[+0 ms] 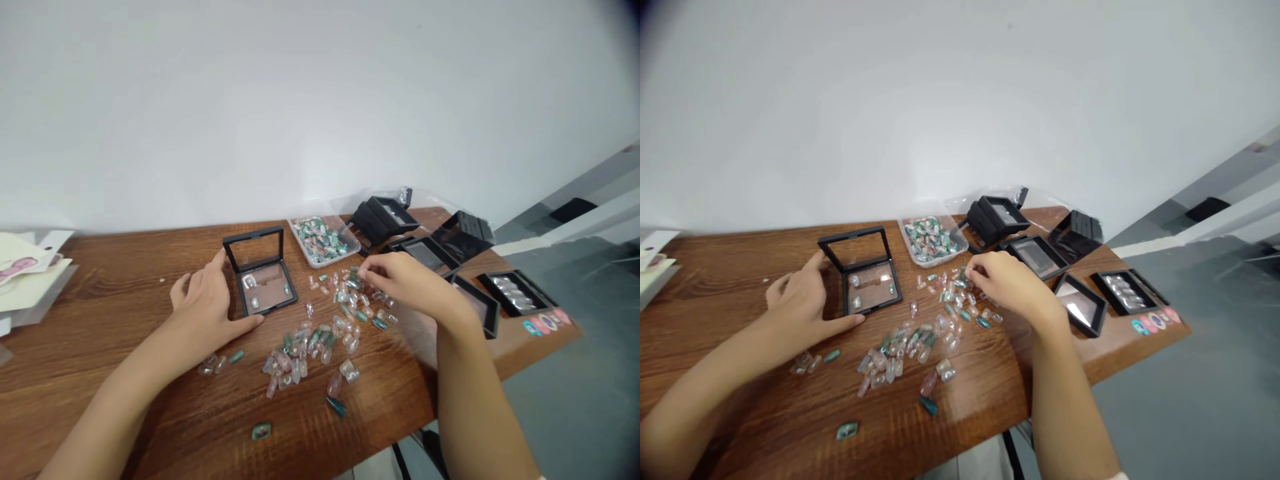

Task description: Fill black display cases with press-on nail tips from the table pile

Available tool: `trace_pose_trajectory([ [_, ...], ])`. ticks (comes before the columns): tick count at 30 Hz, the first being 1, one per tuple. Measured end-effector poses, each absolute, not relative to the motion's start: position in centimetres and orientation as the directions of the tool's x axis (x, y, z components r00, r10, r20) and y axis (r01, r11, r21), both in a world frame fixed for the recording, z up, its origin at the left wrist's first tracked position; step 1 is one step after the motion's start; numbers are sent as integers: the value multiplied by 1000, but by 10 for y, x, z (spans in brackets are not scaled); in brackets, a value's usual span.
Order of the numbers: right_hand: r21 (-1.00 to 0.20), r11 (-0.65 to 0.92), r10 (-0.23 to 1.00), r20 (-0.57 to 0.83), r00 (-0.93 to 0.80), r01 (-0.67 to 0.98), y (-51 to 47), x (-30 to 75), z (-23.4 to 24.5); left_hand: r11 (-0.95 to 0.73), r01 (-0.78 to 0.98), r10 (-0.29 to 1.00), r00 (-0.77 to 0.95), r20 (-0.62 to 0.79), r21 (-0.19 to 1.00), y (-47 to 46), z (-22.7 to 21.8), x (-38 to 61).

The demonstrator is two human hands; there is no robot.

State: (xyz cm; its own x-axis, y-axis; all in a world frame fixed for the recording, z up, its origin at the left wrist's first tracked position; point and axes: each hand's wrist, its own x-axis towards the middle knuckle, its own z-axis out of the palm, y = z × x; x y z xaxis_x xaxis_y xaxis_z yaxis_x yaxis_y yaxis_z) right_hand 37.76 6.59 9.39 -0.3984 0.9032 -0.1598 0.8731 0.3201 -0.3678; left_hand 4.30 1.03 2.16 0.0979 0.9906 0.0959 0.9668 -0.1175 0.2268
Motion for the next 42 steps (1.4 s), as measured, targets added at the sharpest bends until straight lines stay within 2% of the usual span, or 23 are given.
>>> trace_pose_trajectory([
  [6,-507,441,786,-181,-591,741,58,363,99,-142,951,988,118,102,275,11,25,42],
  [9,-528,497,744,-149,-651,688,54,354,96,-150,947,986,123,109,286,11,26,43],
  [17,-461,538,727,-171,-666,706,49,330,74,-157,937,985,126,116,313,10,26,43],
  [24,-410,567,755,-90,-650,715,49,327,70,-166,934,984,135,118,316,11,24,41],
  [30,-361,557,753,-160,-638,748,48,328,72,-159,946,984,128,123,284,11,25,42],
  [35,-335,570,756,-145,-639,750,47,326,67,-159,942,984,127,125,297,10,25,43],
  [42,-205,632,746,-101,-658,748,47,324,68,-163,938,984,132,120,305,10,24,41],
])
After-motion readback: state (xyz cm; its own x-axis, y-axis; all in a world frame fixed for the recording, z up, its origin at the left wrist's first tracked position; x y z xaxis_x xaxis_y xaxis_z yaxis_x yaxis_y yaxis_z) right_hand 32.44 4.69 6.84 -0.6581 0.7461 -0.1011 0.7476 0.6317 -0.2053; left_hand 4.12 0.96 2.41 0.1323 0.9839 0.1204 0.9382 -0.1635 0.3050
